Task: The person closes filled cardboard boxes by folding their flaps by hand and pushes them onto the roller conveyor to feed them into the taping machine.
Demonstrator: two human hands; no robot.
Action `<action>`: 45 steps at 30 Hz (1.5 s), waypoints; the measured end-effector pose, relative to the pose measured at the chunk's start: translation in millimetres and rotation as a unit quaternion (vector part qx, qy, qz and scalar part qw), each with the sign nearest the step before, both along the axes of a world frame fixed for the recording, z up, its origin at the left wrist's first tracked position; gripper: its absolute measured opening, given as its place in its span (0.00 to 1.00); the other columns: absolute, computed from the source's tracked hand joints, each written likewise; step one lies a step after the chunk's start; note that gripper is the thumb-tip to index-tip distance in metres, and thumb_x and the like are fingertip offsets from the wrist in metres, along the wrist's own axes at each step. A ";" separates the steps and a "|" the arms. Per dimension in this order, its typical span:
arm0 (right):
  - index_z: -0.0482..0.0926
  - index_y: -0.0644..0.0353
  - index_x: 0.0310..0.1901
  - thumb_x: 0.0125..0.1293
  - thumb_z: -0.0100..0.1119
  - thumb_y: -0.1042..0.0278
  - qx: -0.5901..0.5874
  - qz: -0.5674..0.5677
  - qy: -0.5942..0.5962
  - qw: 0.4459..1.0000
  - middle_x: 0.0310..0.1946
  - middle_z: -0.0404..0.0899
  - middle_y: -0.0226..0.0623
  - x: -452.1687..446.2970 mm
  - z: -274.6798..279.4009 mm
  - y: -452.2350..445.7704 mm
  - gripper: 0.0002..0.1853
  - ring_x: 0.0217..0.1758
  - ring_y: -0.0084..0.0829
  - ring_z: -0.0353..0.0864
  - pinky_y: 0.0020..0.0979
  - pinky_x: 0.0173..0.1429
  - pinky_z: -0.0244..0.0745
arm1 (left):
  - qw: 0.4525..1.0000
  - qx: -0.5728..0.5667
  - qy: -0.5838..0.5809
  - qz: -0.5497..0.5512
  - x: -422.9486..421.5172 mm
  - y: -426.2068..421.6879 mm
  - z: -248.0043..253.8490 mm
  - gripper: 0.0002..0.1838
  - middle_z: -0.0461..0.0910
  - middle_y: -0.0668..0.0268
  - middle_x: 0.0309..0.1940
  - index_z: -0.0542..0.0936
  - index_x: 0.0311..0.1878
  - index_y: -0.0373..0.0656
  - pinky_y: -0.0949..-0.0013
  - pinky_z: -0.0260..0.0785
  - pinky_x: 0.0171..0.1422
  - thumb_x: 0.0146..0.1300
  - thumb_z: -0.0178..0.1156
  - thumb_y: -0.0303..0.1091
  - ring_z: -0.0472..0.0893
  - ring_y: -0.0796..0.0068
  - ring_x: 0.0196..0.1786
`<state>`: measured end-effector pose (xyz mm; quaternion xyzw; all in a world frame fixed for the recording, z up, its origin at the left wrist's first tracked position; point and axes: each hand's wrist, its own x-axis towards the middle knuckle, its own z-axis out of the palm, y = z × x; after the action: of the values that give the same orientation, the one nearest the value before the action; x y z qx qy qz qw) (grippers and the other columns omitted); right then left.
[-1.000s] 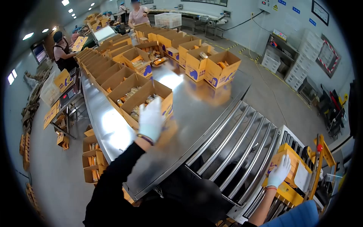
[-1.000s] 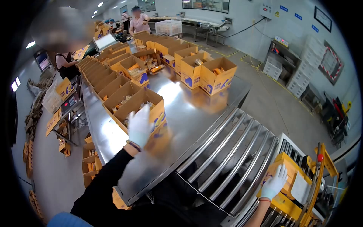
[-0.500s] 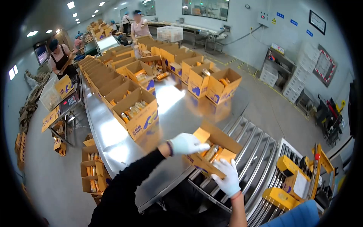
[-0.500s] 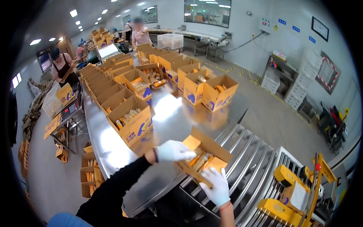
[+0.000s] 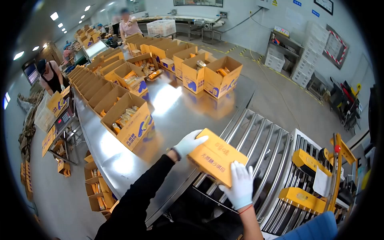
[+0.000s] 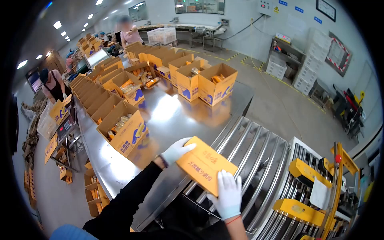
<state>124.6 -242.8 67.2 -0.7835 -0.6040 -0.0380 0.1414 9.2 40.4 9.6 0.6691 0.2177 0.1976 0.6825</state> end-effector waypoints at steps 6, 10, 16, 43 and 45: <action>0.62 0.66 0.74 0.43 0.82 0.55 -0.018 -0.232 -0.060 0.971 0.76 0.64 0.48 103.8 1.4 -65.0 0.57 0.81 0.46 0.59 0.53 0.86 0.42 | 0.985 0.135 -0.005 0.110 181.8 -122.6 -7.4 0.27 0.78 0.50 0.60 0.72 0.68 0.33 0.59 0.68 0.72 0.73 0.61 0.40 0.77 0.56 0.65; 0.60 0.67 0.76 0.52 0.76 0.60 0.013 -0.277 -0.068 0.959 0.77 0.63 0.48 159.9 -9.9 -59.7 0.51 0.82 0.47 0.57 0.49 0.86 0.44 | 0.956 0.112 0.007 -0.273 247.9 -192.8 -2.7 0.40 0.67 0.39 0.73 0.65 0.75 0.30 0.58 0.59 0.80 0.74 0.55 0.56 0.68 0.48 0.76; 0.71 0.64 0.68 0.62 0.59 0.74 0.041 -0.304 -0.109 0.945 0.74 0.66 0.49 190.9 -19.0 -90.0 0.30 0.80 0.50 0.60 0.49 0.84 0.50 | 0.804 0.571 0.095 0.134 294.1 21.4 51.6 0.23 0.78 0.53 0.46 0.77 0.55 0.41 0.35 0.63 0.63 0.59 0.60 0.43 0.80 0.53 0.49; 0.77 0.62 0.65 0.55 0.76 0.58 0.111 -0.006 0.185 0.976 0.58 0.81 0.46 61.4 12.0 -22.3 0.36 0.63 0.47 0.78 0.50 0.74 0.66 | 0.882 0.449 0.061 -0.126 49.7 -48.8 63.2 0.19 0.80 0.58 0.56 0.81 0.49 0.39 0.60 0.68 0.69 0.61 0.72 0.40 0.75 0.53 0.65; 0.69 0.64 0.71 0.53 0.77 0.56 0.102 0.002 -0.023 0.995 0.66 0.73 0.47 65.0 35.0 -7.0 0.45 0.67 0.50 0.72 0.51 0.77 0.62 | 0.853 0.513 0.042 -0.086 51.7 -58.8 47.4 0.20 0.78 0.55 0.50 0.79 0.47 0.39 0.58 0.70 0.65 0.58 0.73 0.41 0.76 0.52 0.58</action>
<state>189.5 -249.7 102.2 -0.7624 -0.6019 -0.1169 0.2068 60.9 -18.4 57.1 0.9479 0.0558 0.1933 0.2472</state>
